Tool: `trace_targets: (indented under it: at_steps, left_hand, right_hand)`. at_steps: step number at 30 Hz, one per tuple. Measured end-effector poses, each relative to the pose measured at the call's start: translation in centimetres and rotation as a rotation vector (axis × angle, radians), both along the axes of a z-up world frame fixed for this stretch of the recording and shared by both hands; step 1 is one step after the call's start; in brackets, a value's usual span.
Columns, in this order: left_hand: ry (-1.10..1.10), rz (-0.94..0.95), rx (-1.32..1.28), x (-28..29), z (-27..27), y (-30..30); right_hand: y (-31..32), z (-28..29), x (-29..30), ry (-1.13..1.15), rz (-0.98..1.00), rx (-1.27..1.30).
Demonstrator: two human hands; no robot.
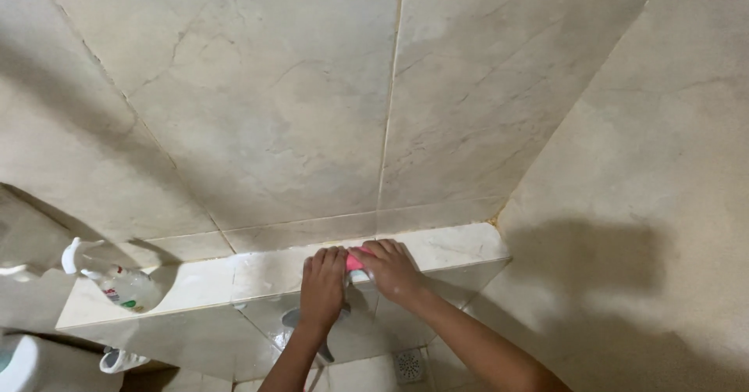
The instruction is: The person scrubs a tiled bathroom ledge and the adjacent wall using a pink sponge. They apply a cleaning agent from a white bottle onto the sponge and scrub the grout lines and tile surfaces thoroughly.
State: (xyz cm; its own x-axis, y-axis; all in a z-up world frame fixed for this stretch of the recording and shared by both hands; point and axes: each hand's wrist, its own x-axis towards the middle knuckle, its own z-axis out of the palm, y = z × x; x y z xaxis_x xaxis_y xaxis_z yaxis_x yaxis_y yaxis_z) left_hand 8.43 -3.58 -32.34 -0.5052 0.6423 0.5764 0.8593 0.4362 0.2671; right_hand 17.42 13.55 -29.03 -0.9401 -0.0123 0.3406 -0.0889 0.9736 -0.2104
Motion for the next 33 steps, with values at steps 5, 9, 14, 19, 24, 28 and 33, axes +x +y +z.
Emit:
trace_targets:
  at_steps: [5,9,14,19,24,28,33]
  left_hand:
    - [-0.064,0.029,0.003,-1.3,0.3,0.9]
    - [-0.004,0.046,-0.039,-1.1,-0.5,0.1]
    - [0.005,0.023,-0.059,-0.6,-0.6,-1.5]
    - [-0.02,0.02,-0.059,-1.8,0.7,-1.1]
    - [0.015,0.049,-0.085,-2.5,-0.3,-1.4]
    - [0.051,0.038,-0.098,-2.1,1.0,-1.4]
    - [0.066,0.037,-0.094,-2.5,1.1,-0.9]
  right_hand:
    - [-0.3,-0.5,-1.6,0.015,-0.06,-0.024]
    - [-0.9,-1.1,-0.6,0.08,-0.062,-0.01]
    - [-2.1,0.1,0.5,0.086,-0.015,-0.009]
    - [-2.0,-0.4,-1.4,0.021,-0.053,-0.013]
    - [-3.1,2.2,-1.0,-0.029,-0.082,-0.023]
    - [-3.0,2.1,-0.6,-0.011,-0.087,-0.043]
    - [-2.6,0.9,-1.6,-0.008,-0.107,0.002]
